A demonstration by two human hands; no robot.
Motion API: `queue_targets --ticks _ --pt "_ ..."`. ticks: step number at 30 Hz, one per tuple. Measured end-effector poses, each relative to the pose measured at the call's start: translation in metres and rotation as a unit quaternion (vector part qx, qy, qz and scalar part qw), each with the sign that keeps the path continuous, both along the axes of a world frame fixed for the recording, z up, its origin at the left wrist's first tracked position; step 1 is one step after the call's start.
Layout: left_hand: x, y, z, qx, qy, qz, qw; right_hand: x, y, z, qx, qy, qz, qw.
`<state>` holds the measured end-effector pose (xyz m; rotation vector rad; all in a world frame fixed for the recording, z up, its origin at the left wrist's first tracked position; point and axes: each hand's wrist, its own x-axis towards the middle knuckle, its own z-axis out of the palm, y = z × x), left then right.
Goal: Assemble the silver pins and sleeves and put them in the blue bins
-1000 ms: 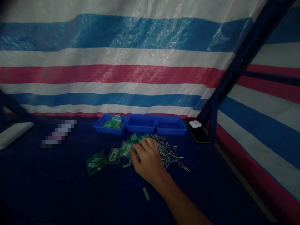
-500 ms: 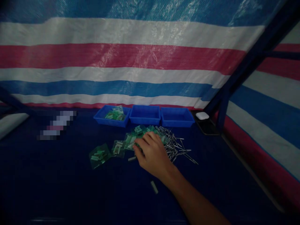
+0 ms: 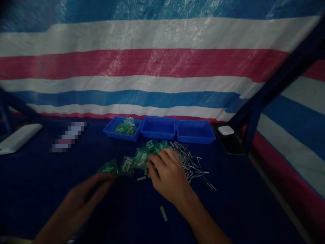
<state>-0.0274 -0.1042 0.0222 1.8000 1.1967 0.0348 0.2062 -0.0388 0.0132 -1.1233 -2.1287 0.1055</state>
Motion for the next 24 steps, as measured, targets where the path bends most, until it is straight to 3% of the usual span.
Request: queue_targets --ticks 1,2,3,4,6,9,11,14,17,20,22,24 --pt "-0.009 0.014 -0.005 0.095 0.075 0.153 0.981 0.001 0.0 0.001 -0.004 0.009 0.004 1.0" --pt "-0.016 0.028 -0.012 0.175 0.142 0.267 0.937 0.002 0.001 0.002 -0.009 0.018 0.006 1.0" --pt "-0.022 0.04 -0.018 0.226 0.188 0.331 0.897 0.003 0.002 0.002 -0.016 0.025 0.007 1.0" --pt "-0.026 0.05 -0.023 0.238 0.201 0.345 0.886 0.004 0.003 0.002 -0.022 0.032 0.007 0.999" --pt "-0.03 0.064 -0.026 0.21 0.17 0.305 0.913 0.006 0.004 0.003 -0.03 0.046 0.003 0.999" --pt "-0.027 0.071 -0.016 0.176 0.115 0.288 0.934 0.007 0.003 0.004 -0.038 0.066 0.001 0.997" --pt "-0.019 0.071 -0.003 0.218 0.069 0.331 0.915 0.005 0.0 0.006 -0.058 0.084 0.01 0.995" --pt "0.004 0.072 0.011 0.344 -0.021 0.366 0.864 -0.001 -0.005 0.006 -0.126 0.142 0.024 0.982" --pt "0.037 0.08 0.009 0.421 -0.104 0.251 0.865 -0.005 -0.002 0.003 -0.248 0.244 0.016 0.937" --pt "0.066 0.091 -0.006 0.481 -0.152 0.078 0.86 -0.004 0.009 -0.002 -0.361 0.364 0.004 0.858" --pt "0.077 0.095 -0.015 0.507 -0.141 -0.015 0.85 0.0 0.016 -0.006 -0.386 0.418 -0.008 0.822" --pt "0.08 0.094 -0.021 0.521 -0.116 -0.061 0.844 0.003 0.021 -0.01 -0.386 0.446 -0.023 0.807"
